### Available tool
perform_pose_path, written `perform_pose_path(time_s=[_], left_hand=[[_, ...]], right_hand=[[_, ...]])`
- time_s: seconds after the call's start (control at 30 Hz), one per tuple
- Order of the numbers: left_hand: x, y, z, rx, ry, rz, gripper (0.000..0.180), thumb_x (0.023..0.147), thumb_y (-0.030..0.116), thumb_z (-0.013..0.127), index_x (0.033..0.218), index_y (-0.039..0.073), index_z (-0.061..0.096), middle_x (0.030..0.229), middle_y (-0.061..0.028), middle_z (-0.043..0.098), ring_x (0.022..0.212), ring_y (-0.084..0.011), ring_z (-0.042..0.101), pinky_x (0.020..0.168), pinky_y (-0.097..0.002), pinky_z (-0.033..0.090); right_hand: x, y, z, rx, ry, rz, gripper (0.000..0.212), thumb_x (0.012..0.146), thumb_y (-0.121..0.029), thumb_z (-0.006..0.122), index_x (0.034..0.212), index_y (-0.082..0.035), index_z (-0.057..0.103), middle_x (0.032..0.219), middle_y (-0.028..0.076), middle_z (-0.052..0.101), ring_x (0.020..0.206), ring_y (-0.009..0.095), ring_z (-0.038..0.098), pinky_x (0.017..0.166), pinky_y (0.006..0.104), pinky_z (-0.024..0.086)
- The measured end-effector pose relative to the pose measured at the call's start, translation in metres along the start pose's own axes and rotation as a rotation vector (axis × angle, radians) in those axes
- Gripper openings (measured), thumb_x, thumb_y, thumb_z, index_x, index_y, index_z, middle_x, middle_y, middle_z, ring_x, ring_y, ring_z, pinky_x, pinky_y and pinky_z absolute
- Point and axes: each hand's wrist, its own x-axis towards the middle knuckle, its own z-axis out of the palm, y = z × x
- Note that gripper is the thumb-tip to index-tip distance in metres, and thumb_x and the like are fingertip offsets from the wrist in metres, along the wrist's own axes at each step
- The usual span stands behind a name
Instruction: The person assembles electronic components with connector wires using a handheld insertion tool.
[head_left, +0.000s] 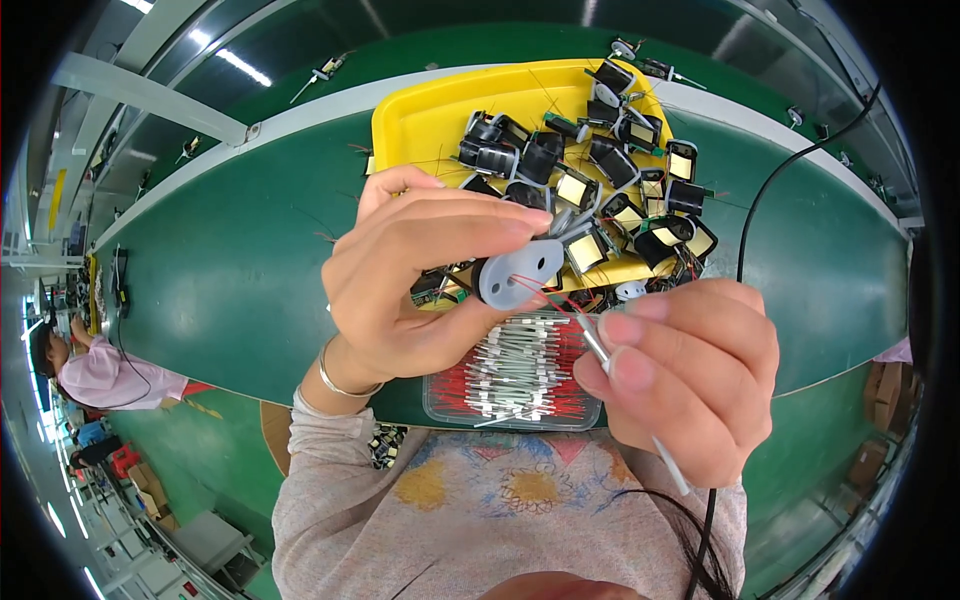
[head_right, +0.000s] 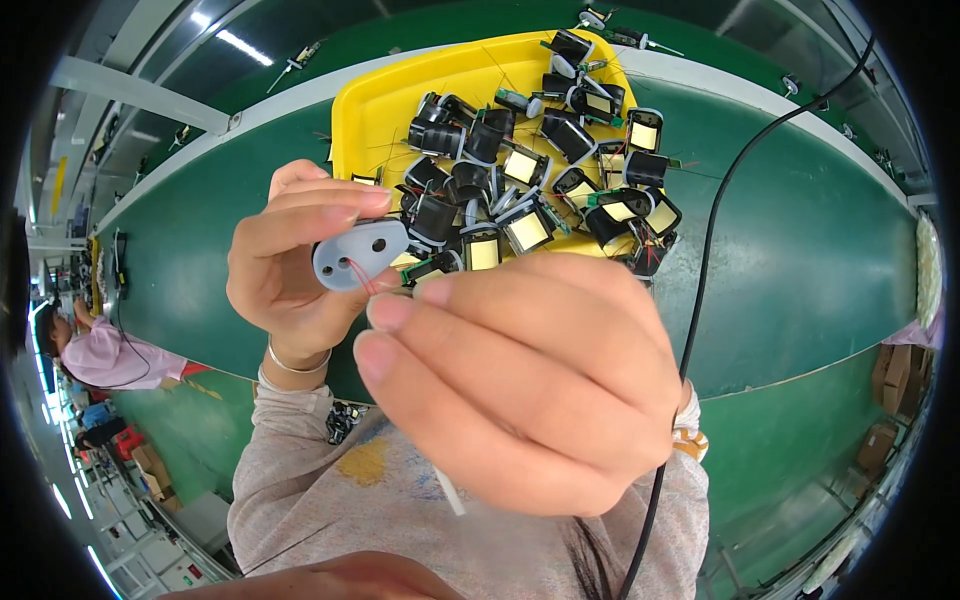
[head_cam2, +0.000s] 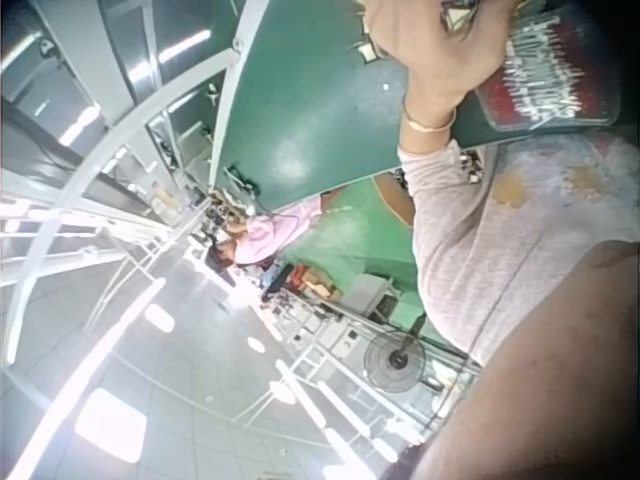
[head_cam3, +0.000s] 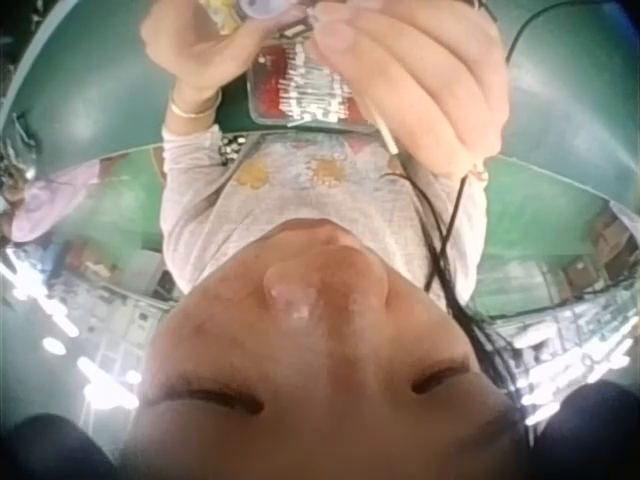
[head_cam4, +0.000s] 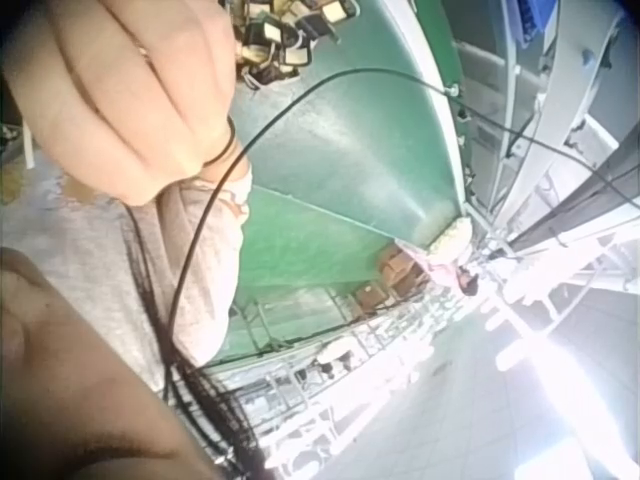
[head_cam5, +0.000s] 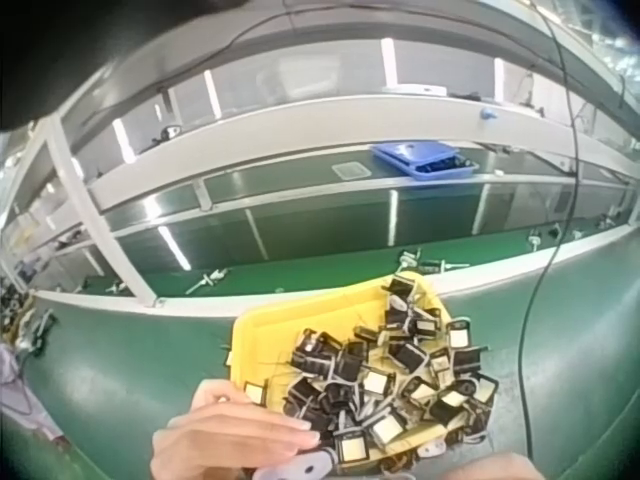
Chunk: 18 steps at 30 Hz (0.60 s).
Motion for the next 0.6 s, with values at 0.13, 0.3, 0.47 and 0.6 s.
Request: perform_pose_path(time_s=[0.13,0.3,0.47,0.6], left_hand=[[0.0,0.001,0.0,0.003,0.003,0.002,0.032,0.061,0.007,0.076,0.089,0.005,0.061,0.087,-0.0058,0.068,0.076,-0.0161,0.064,0.071,-0.0279,0.039],[0.0,0.0,0.0,0.063,-0.007,0.04,0.033,0.061,0.007,0.075,0.09,0.006,0.061,0.087,-0.0052,0.068,0.076,-0.0157,0.064,0.072,-0.0273,0.038],[-0.002,0.002,-0.003,0.203,-0.014,0.091,0.035,0.057,0.007,0.074,0.09,0.006,0.062,0.088,-0.0047,0.067,0.076,-0.0162,0.063,0.071,-0.0273,0.037],[0.003,0.005,-0.004,0.251,-0.07,0.122,0.034,0.056,0.009,0.074,0.089,0.005,0.064,0.086,-0.0051,0.067,0.075,-0.0165,0.063,0.068,-0.0271,0.039]], right_hand=[[0.0,-0.001,0.001,-0.002,0.016,-0.022,0.033,0.068,-0.01,0.072,0.095,-0.004,0.054,0.08,0.008,0.062,0.067,0.02,0.055,0.048,0.027,0.042],[-0.002,-0.004,0.004,-0.028,0.041,-0.018,0.032,0.067,-0.009,0.072,0.094,-0.003,0.056,0.08,0.008,0.062,0.067,0.019,0.056,0.048,0.0268,0.042],[-0.001,-0.005,0.008,0.023,0.05,0.015,0.032,0.063,-0.007,0.074,0.09,-0.002,0.058,0.079,0.008,0.062,0.069,0.021,0.057,0.05,0.0282,0.045],[-0.001,0.016,0.007,0.133,-0.042,0.043,0.023,0.059,-0.003,0.074,0.078,0.002,0.062,0.077,0.011,0.062,0.067,0.022,0.057,0.054,0.0296,0.045]])
